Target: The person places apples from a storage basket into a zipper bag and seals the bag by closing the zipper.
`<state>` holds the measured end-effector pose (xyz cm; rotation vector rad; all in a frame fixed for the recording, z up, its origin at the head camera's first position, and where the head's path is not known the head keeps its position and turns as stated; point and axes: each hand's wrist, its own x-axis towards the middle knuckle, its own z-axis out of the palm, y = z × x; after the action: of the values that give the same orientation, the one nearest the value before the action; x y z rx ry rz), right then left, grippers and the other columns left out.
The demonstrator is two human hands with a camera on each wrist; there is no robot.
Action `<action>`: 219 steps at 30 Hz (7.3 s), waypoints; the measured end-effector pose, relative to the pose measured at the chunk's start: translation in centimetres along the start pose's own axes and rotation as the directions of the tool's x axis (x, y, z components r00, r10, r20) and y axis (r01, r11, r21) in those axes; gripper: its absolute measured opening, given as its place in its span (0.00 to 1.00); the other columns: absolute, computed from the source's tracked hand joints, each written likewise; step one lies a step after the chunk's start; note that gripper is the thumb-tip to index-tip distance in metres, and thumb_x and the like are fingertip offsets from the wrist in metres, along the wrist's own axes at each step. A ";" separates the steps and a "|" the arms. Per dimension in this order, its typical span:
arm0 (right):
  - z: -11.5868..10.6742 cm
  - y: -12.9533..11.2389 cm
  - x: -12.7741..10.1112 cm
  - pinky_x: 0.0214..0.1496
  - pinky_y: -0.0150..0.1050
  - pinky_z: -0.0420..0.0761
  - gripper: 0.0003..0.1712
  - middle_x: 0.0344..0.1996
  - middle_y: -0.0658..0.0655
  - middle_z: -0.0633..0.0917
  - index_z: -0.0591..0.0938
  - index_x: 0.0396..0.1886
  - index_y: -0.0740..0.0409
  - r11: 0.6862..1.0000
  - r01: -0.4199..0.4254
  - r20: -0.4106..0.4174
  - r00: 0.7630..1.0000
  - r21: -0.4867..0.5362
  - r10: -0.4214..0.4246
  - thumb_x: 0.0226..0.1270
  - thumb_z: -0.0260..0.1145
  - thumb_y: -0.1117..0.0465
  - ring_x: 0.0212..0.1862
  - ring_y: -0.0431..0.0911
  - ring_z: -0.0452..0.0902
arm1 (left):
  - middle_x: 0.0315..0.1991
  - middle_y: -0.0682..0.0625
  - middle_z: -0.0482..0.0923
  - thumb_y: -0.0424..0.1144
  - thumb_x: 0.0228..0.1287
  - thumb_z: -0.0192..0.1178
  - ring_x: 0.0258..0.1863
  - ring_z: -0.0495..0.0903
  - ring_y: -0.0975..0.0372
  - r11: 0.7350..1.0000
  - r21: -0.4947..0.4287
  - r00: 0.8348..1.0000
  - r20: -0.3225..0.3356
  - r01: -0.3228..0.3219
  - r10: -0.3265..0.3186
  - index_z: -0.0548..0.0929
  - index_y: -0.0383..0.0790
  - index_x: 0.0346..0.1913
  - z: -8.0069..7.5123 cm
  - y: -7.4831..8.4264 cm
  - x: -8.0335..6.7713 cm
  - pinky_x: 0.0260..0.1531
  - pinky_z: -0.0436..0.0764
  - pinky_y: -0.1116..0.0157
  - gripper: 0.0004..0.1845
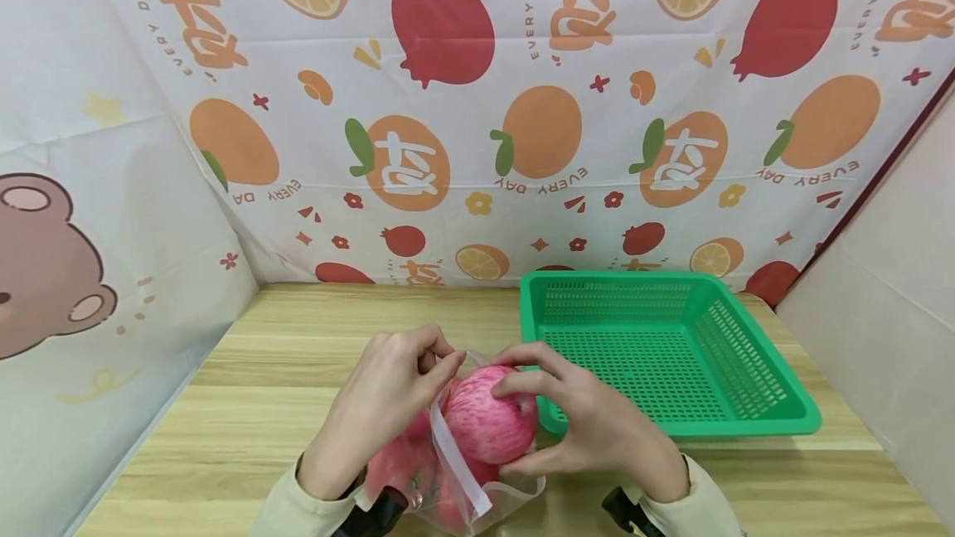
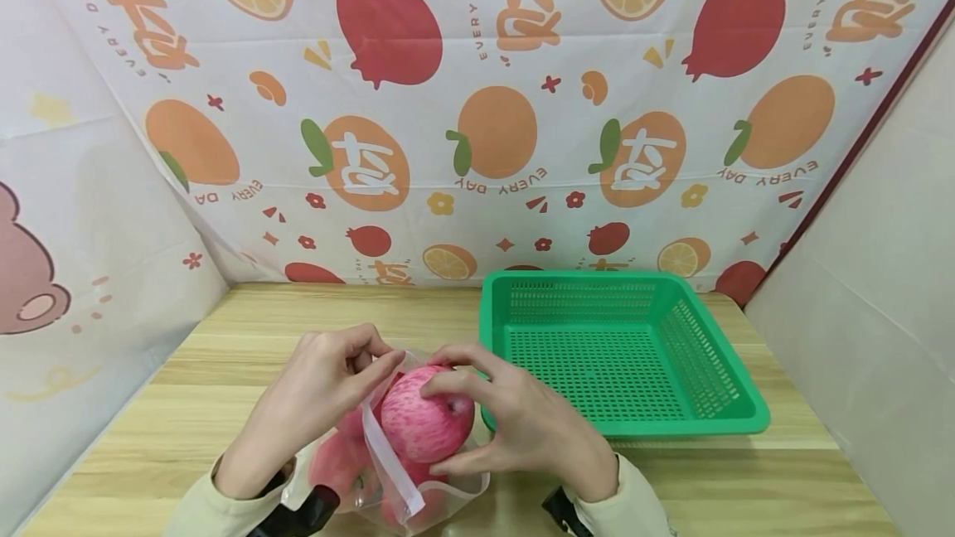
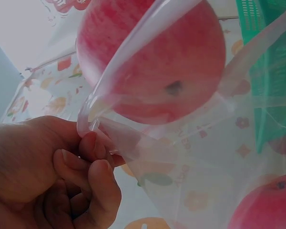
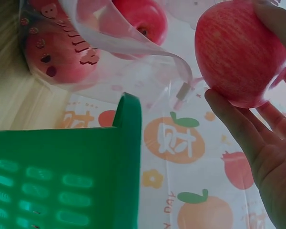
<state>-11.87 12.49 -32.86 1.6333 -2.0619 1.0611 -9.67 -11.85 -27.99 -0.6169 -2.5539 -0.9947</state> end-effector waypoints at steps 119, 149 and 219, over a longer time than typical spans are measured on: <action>1.8 4.2 -0.4 0.48 0.39 0.80 0.18 0.44 0.46 0.88 0.89 0.48 0.48 0.892 -0.167 -0.091 0.986 -0.420 0.142 0.57 0.80 0.59 0.47 0.41 0.82 | 0.15 0.63 0.71 0.33 0.60 0.73 0.15 0.66 0.75 0.997 -0.071 0.999 -0.021 0.032 -0.033 0.84 0.46 0.27 0.2 -0.3 -0.4 0.14 0.69 0.71 0.08; 0.1 3.9 -0.7 0.48 0.39 0.79 0.13 0.29 0.45 0.87 0.87 0.33 0.52 0.905 -0.064 -0.275 0.960 -0.420 -0.060 0.72 0.66 0.49 0.37 0.42 0.83 | 0.15 0.65 0.68 0.33 0.61 0.72 0.15 0.66 0.73 0.998 -0.061 0.987 -0.161 -0.024 0.014 0.86 0.46 0.29 0.4 -0.9 0.1 0.16 0.68 0.71 0.06; -2.9 2.4 -1.2 0.28 0.24 0.81 0.18 0.26 0.52 0.87 0.84 0.40 0.63 0.887 -0.410 -0.585 0.781 -0.215 0.219 0.49 0.77 0.78 0.23 0.39 0.85 | 0.23 0.64 0.66 0.46 0.70 0.65 0.23 0.65 0.75 0.991 -0.130 0.910 0.409 -0.020 0.072 0.75 0.51 0.37 -4.0 -3.0 -1.4 0.23 0.70 0.72 0.10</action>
<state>-14.36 15.60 -32.53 0.7055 -1.9991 1.0498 -9.38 -17.07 -27.49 -1.0143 -2.8331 -1.1109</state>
